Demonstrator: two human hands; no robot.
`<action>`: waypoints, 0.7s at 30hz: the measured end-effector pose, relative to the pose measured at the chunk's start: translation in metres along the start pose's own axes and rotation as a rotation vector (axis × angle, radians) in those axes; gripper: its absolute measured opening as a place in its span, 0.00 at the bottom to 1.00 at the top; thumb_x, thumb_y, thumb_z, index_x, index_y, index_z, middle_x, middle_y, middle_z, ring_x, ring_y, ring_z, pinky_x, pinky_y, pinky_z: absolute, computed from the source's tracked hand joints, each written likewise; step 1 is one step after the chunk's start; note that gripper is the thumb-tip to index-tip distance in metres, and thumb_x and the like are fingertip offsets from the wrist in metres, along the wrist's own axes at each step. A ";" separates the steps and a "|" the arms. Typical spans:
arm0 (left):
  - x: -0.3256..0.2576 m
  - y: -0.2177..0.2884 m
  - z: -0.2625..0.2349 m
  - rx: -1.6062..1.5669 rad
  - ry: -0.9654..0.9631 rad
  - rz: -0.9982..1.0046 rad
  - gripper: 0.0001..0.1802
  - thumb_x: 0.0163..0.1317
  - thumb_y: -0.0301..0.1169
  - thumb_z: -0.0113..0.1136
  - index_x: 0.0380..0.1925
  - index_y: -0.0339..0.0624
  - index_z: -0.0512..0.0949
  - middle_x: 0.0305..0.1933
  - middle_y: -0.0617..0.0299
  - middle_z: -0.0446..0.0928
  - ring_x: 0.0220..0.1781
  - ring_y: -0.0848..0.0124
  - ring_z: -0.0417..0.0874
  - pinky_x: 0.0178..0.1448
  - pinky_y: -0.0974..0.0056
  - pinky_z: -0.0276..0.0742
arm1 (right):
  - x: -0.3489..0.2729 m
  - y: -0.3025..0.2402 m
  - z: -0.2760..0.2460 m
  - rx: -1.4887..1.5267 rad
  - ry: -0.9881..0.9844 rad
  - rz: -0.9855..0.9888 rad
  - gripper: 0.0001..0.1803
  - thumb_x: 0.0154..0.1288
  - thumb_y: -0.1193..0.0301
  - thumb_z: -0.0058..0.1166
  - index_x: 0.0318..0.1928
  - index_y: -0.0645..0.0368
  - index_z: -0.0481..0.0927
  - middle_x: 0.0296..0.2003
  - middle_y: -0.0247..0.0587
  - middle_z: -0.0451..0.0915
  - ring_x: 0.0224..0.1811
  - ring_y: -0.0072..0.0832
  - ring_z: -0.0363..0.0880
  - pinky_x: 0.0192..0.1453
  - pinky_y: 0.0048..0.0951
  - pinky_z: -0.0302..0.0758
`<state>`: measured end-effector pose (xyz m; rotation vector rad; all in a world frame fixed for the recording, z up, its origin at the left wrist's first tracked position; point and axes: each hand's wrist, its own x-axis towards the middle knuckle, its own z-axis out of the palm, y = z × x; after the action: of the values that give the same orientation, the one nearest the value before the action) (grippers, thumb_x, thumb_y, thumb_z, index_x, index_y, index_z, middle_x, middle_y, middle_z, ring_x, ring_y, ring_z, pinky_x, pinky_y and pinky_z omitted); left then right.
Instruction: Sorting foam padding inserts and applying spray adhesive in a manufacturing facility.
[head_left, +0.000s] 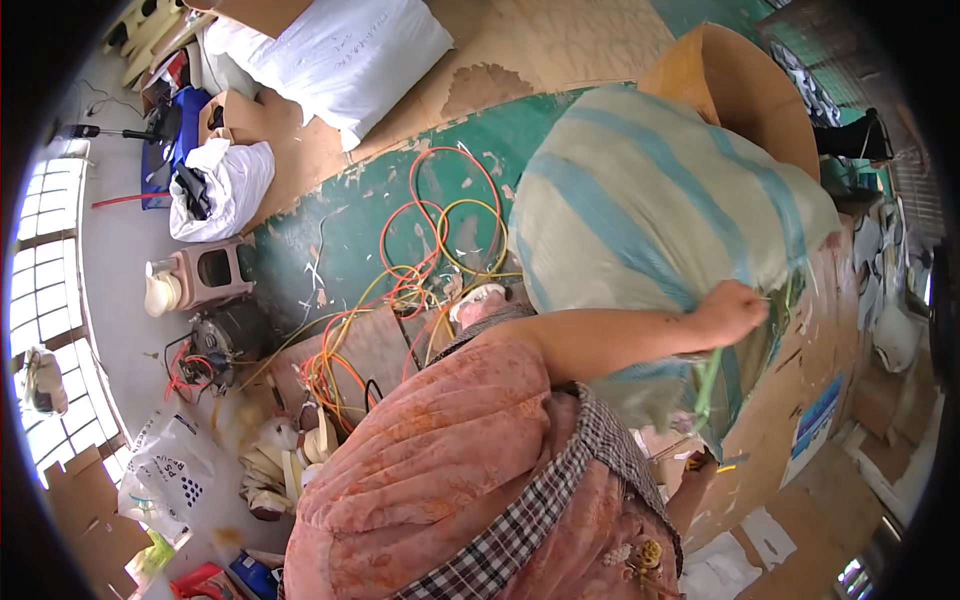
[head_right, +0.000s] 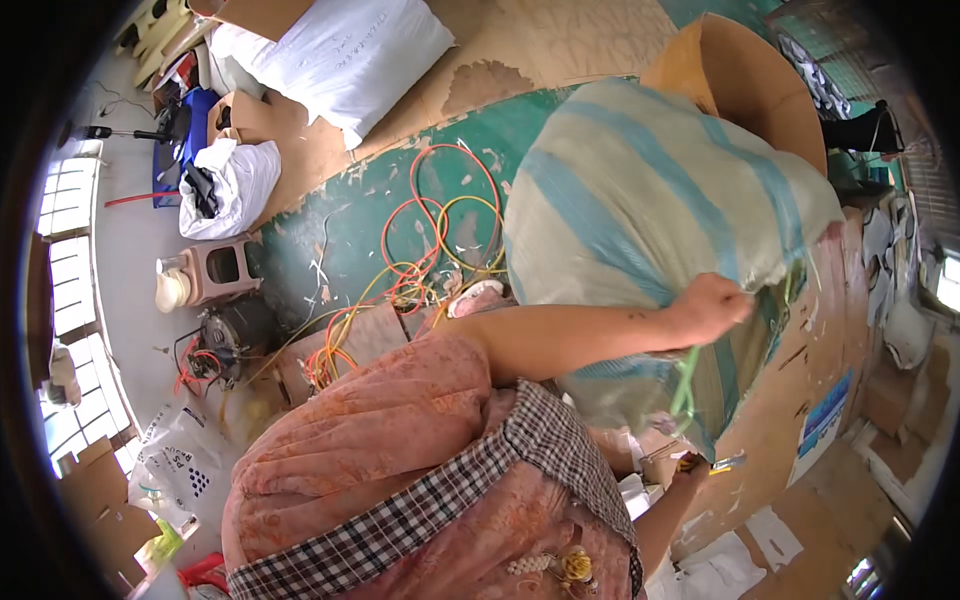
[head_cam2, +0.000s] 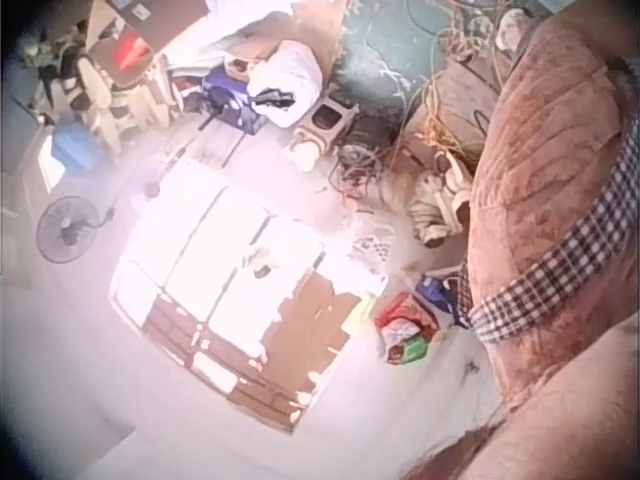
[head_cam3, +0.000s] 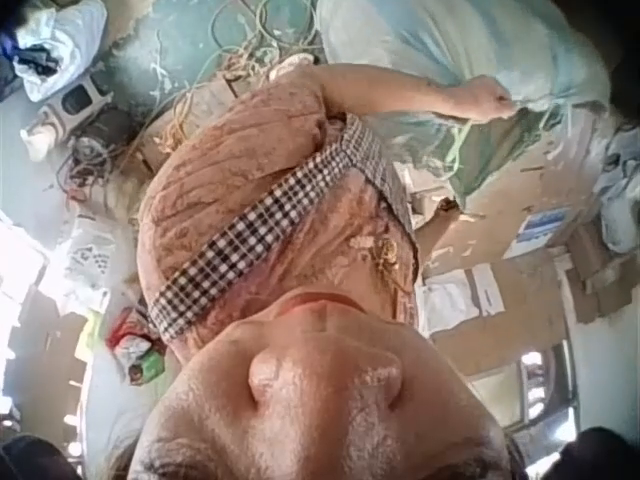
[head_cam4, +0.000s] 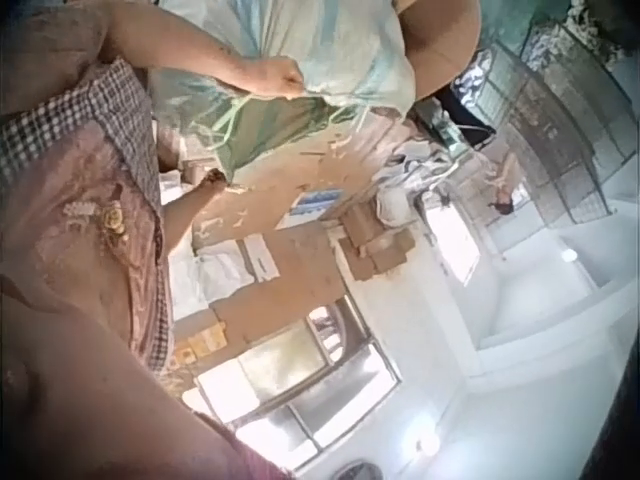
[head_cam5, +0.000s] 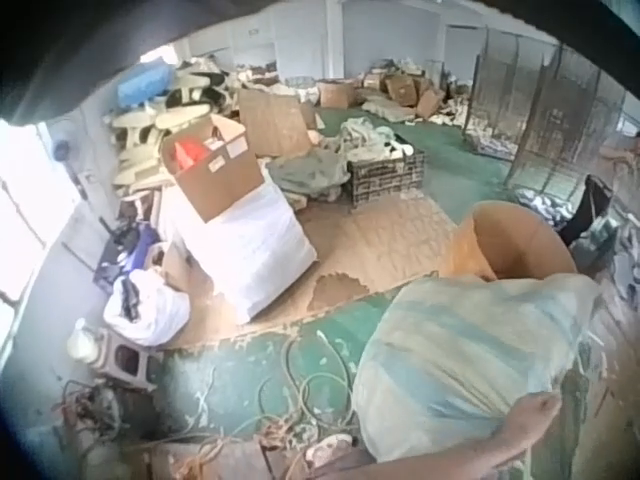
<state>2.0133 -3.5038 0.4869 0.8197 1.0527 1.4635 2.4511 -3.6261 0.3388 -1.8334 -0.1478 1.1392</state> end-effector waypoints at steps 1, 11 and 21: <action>-0.003 -0.020 -0.010 -0.086 -0.001 -0.128 0.16 0.54 0.34 0.50 0.12 0.36 0.70 0.10 0.64 0.66 0.13 0.75 0.60 0.17 0.61 0.58 | 0.001 -0.007 0.010 0.002 -0.022 0.025 0.05 0.54 0.71 0.55 0.31 0.56 0.76 0.20 0.36 0.75 0.18 0.24 0.73 0.18 0.22 0.71; 0.008 0.010 -0.126 -0.196 0.306 -0.009 0.16 0.56 0.39 0.53 0.15 0.44 0.70 0.13 0.66 0.65 0.17 0.74 0.65 0.25 0.66 0.61 | -0.001 0.000 0.041 -0.163 0.251 -0.142 0.10 0.45 0.72 0.57 0.29 0.64 0.74 0.24 0.39 0.73 0.20 0.32 0.73 0.20 0.32 0.72; -0.003 0.086 -0.133 -0.313 0.404 0.027 0.21 0.55 0.36 0.51 0.10 0.49 0.54 0.11 0.69 0.51 0.17 0.73 0.54 0.29 0.67 0.58 | -0.084 -0.042 0.102 -0.519 0.262 -0.597 0.08 0.46 0.72 0.53 0.26 0.65 0.74 0.18 0.34 0.72 0.18 0.24 0.69 0.22 0.29 0.67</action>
<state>1.8599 -3.5293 0.5184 0.3220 1.0680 1.8067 2.3415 -3.5811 0.4113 -2.1519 -0.8408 0.4550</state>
